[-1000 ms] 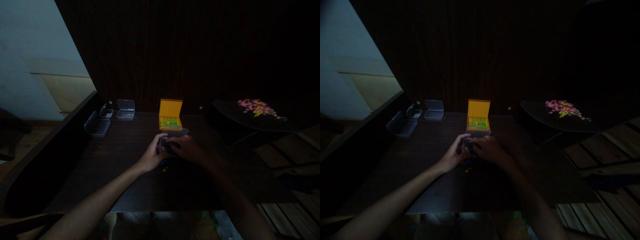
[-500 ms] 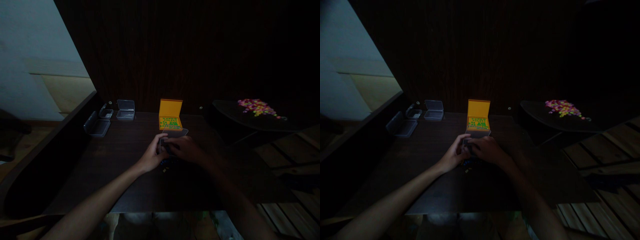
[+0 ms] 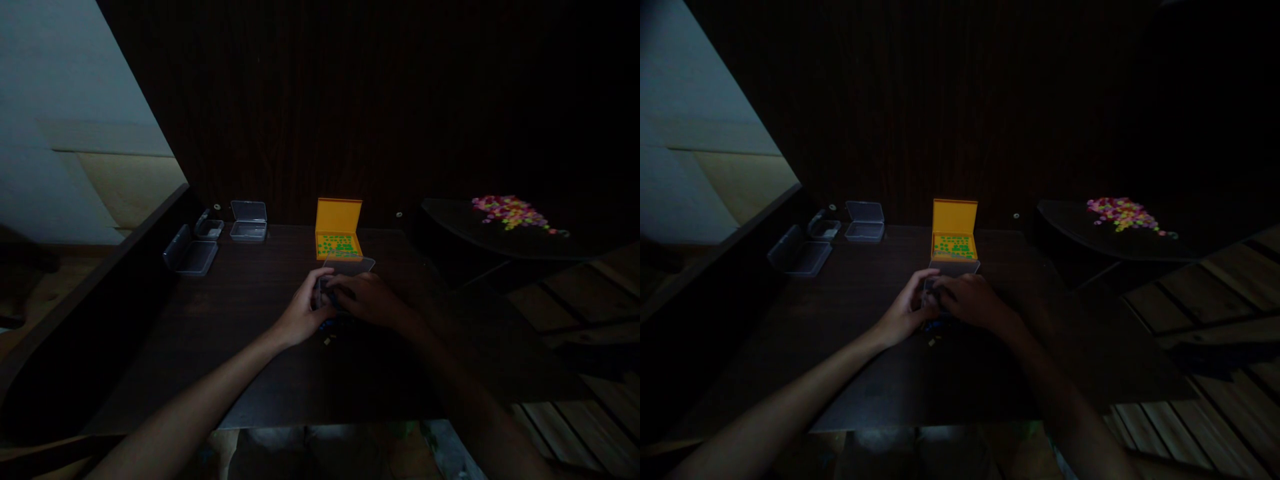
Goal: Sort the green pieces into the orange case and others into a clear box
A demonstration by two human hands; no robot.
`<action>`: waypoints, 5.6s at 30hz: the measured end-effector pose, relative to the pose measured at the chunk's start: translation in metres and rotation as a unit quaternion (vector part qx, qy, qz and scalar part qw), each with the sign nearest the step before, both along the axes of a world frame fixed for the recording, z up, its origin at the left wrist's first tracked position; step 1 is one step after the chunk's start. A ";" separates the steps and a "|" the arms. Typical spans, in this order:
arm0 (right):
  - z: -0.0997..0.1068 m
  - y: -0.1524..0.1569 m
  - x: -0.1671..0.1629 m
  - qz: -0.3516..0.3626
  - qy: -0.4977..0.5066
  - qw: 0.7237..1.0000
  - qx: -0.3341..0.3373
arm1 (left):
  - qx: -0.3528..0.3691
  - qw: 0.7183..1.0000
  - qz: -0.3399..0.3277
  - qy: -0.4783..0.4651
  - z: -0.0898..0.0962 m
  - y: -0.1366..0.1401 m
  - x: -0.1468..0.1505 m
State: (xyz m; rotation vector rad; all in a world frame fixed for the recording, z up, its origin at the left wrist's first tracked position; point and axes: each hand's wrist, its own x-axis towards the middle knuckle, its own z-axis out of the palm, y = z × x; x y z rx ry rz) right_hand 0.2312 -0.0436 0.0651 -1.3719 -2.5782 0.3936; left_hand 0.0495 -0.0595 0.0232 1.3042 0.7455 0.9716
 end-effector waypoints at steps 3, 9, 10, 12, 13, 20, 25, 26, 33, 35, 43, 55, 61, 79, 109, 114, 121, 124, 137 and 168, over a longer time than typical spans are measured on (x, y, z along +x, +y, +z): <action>-0.002 0.001 0.001 -0.004 0.001 1.000 0.007 | -0.003 1.000 0.001 -0.001 0.000 0.000 0.000; -0.004 0.001 0.001 0.002 -0.007 1.000 0.010 | -0.001 1.000 0.001 -0.006 0.000 0.000 0.000; -0.004 0.001 0.001 0.001 -0.006 1.000 0.010 | 0.000 1.000 0.002 -0.005 0.000 0.001 0.000; -0.004 0.000 0.001 0.001 0.003 1.000 0.013 | 0.003 1.000 0.004 -0.005 0.000 0.001 0.000; -0.004 0.000 0.002 0.001 0.010 1.000 0.014 | 0.004 1.000 0.004 -0.005 0.000 0.001 -0.001; -0.003 0.001 0.005 0.015 0.042 0.999 0.017 | -0.006 1.000 0.004 -0.011 0.002 0.001 0.000; -0.004 0.002 0.007 0.013 0.042 0.999 0.028 | -0.015 1.000 0.012 -0.019 0.000 0.002 0.000; -0.004 0.001 0.007 0.011 0.043 0.999 0.028 | -0.017 1.000 0.011 -0.022 0.000 0.002 0.000; -0.006 0.001 0.009 0.009 0.059 0.997 0.039 | -0.029 0.999 0.010 -0.037 0.002 0.003 -0.001; -0.006 0.002 0.010 0.009 0.067 0.997 0.043 | -0.031 0.999 0.011 -0.035 0.002 0.003 -0.001; 0.007 0.001 0.028 0.014 0.114 0.993 0.024 | -0.020 0.999 0.021 -0.031 0.007 0.005 -0.004; 0.007 -0.001 0.036 0.037 0.100 0.994 -0.006 | -0.007 0.998 0.044 -0.045 0.009 0.007 -0.007; 0.002 0.000 0.039 0.014 0.094 0.995 0.002 | -0.005 0.998 0.047 -0.043 0.009 0.008 -0.007; 0.006 -0.001 0.033 -0.006 0.089 0.996 -0.006 | 0.005 0.998 0.052 -0.034 0.005 0.010 -0.009; 0.011 0.003 0.036 -0.118 0.206 0.971 0.011 | 0.017 0.996 0.085 -0.022 0.008 0.016 -0.014; -0.006 0.013 0.038 -0.095 0.159 0.983 0.002 | 0.036 0.994 0.104 -0.022 0.005 0.024 -0.020; -0.025 0.009 0.030 -0.030 0.039 0.998 -0.027 | 0.049 0.991 0.123 -0.037 0.007 0.030 -0.026; -0.029 0.007 0.026 -0.030 0.001 0.999 -0.028 | 0.044 0.991 0.121 -0.036 0.006 0.031 -0.026; -0.029 0.007 0.024 -0.019 0.050 0.998 -0.031 | 0.043 0.992 0.118 -0.023 0.004 0.029 -0.026; -0.005 0.012 0.030 -0.013 0.215 0.976 -0.030 | 0.038 0.998 0.051 -0.018 0.007 0.011 -0.011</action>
